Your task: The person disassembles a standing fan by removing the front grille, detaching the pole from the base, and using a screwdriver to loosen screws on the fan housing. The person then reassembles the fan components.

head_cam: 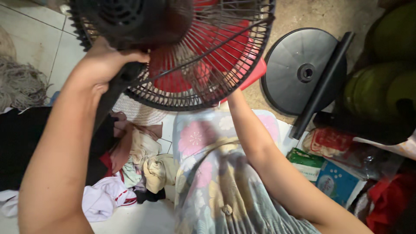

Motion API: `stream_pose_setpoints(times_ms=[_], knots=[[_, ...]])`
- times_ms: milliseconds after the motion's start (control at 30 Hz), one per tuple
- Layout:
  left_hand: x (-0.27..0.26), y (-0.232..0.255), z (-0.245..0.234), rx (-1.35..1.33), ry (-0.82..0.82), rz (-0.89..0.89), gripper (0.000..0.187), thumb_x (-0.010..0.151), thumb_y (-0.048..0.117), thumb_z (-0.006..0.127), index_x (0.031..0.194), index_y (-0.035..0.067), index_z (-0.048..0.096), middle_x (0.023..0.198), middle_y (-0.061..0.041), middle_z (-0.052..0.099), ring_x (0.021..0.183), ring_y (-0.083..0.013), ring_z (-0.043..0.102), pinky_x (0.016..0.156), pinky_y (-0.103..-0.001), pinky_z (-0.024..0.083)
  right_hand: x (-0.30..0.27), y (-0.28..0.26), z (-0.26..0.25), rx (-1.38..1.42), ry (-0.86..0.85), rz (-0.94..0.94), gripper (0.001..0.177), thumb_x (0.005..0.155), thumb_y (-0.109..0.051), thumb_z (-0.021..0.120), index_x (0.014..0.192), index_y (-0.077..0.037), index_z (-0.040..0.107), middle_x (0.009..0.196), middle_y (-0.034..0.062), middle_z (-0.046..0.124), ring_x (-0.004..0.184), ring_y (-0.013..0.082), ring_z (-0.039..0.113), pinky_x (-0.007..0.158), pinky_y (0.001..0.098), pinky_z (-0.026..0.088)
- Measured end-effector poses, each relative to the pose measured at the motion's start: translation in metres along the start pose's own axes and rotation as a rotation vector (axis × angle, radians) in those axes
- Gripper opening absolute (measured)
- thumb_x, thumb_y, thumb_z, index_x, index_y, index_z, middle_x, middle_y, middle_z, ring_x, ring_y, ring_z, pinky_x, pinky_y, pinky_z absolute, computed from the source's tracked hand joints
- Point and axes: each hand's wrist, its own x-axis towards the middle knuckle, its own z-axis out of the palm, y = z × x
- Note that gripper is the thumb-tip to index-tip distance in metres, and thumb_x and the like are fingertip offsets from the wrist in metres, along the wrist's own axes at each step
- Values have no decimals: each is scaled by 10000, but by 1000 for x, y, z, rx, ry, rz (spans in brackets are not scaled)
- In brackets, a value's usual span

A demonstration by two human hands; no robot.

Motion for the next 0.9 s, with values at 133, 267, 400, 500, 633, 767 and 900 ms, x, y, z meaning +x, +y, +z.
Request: stream_pose_setpoints(times_ms=[133, 267, 400, 500, 633, 767, 900], knots=[[9, -3, 10, 75, -7, -60, 460, 716, 50, 834, 1166, 70, 742, 1128, -29, 777, 1037, -154, 705, 945, -296, 535, 9, 10, -12, 33, -2, -3, 171, 954, -171, 719, 1030, -123, 575, 749, -7, 547, 548, 99, 496, 436, 295, 377], [14, -11, 25, 120, -57, -20, 532, 695, 48, 847, 1212, 66, 723, 1176, -11, 762, 1066, -133, 681, 955, -297, 528, 12, 32, -67, 69, 30, 10, 125, 973, -181, 706, 1028, -129, 607, 734, -14, 545, 532, 84, 481, 436, 274, 363], [23, -24, 48, 134, -97, -51, 557, 666, 54, 875, 1196, 41, 705, 1113, -49, 750, 1001, -141, 679, 915, -298, 546, -13, 43, -165, 115, 78, -19, 84, 992, -190, 693, 1025, -135, 639, 718, -22, 544, 516, 70, 467, 436, 252, 349], [31, -44, 67, 128, -122, -136, 640, 637, 85, 876, 1243, 43, 674, 1070, -80, 777, 907, -180, 673, 861, -302, 551, -49, 37, -252, 112, 146, -88, 64, 1006, -198, 683, 1023, -139, 663, 707, -27, 543, 504, 59, 456, 436, 236, 338], [47, -64, 100, 326, -120, -192, 727, 594, 126, 929, 1254, 17, 644, 1059, -78, 746, 943, -173, 682, 855, -306, 558, -91, 3, -315, 39, 210, -237, 37, 996, -164, 668, 975, -133, 665, 736, -15, 613, 489, 59, 445, 432, 234, 334], [57, -83, 118, 406, -146, -166, 782, 568, 158, 953, 1268, 37, 624, 1064, -53, 735, 963, -158, 685, 874, -294, 543, -121, -22, -324, 50, 185, -391, 63, 1038, -146, 682, 1022, -86, 670, 752, 5, 621, 516, 67, 469, 461, 234, 357], [69, -94, 122, 316, -238, -159, 712, 582, 162, 920, 1241, 54, 674, 1074, -40, 765, 962, -156, 696, 883, -289, 557, -131, -32, -315, 21, 202, -440, 84, 1058, -157, 675, 1049, -73, 674, 769, 3, 629, 512, 59, 469, 453, 227, 339]])
